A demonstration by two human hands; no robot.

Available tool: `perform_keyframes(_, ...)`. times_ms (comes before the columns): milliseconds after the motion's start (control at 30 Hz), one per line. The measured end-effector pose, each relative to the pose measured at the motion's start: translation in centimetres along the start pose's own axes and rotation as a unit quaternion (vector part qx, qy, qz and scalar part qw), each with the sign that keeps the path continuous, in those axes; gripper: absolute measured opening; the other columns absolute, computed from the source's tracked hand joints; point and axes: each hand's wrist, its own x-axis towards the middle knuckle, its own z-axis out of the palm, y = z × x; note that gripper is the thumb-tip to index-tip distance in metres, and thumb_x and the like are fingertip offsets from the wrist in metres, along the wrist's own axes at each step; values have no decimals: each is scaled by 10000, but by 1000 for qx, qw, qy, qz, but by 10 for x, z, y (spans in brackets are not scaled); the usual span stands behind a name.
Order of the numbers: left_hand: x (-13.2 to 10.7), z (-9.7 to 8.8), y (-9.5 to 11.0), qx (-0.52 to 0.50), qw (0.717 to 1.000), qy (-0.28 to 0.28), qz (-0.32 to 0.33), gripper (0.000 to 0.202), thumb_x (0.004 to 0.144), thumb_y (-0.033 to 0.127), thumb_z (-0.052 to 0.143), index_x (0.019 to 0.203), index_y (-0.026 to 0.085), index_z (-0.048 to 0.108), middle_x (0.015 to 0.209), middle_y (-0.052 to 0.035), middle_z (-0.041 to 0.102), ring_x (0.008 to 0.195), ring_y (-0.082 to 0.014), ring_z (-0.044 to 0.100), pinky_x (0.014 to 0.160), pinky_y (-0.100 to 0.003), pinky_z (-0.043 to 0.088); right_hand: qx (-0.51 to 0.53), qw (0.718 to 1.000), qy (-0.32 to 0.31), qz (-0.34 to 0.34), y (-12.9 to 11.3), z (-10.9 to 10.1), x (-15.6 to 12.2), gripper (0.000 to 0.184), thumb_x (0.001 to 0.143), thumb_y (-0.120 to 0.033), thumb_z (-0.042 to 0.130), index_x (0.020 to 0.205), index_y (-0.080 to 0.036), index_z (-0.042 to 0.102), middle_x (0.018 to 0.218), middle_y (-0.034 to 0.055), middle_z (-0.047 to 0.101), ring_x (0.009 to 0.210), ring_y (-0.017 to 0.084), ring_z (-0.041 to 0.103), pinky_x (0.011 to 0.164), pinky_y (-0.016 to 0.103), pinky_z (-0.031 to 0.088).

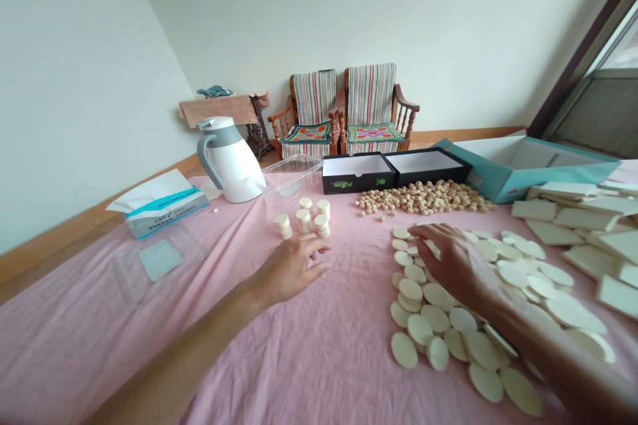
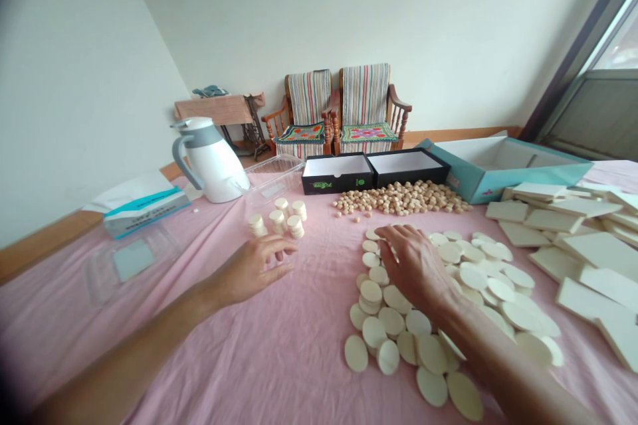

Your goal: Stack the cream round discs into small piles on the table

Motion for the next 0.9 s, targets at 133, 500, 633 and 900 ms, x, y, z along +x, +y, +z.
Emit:
perform_keyframes(133,31,22,19,-23,997,-45,66,281,802,265,578,1064,169,615,1016,-74,655,905,-186,607,813,-304,475,-79,995,4,53,16,-10,2,266,865,-288,416,999,-178,618,936,96,677,856,246,601,748,370,433)
perform_keyframes(500,128,108,41,-38,986,14,161,470,757,41,444,1216,110,517,1243,-111,577,1181,-201,500,1022,-345,386,-122,972,-155,126,24,-6,1,396,898,-445,318,992,-187,603,967,120,668,927,284,589,755,394,389)
perform_keyframes(633,120,105,43,-29,983,1,183,326,812,78,431,1088,148,591,1086,-79,660,1035,-189,583,978,-354,410,-96,976,-168,101,15,-4,0,386,892,-459,343,1030,-207,600,1041,103,643,984,285,559,787,410,384)
perform_keyframes(900,60,65,30,-32,986,-28,161,255,859,157,476,1080,183,601,1045,-65,658,980,-182,579,893,-326,437,-18,989,-144,3,-3,3,-8,370,876,-392,436,1134,-172,584,1119,136,612,1062,285,512,836,430,417)
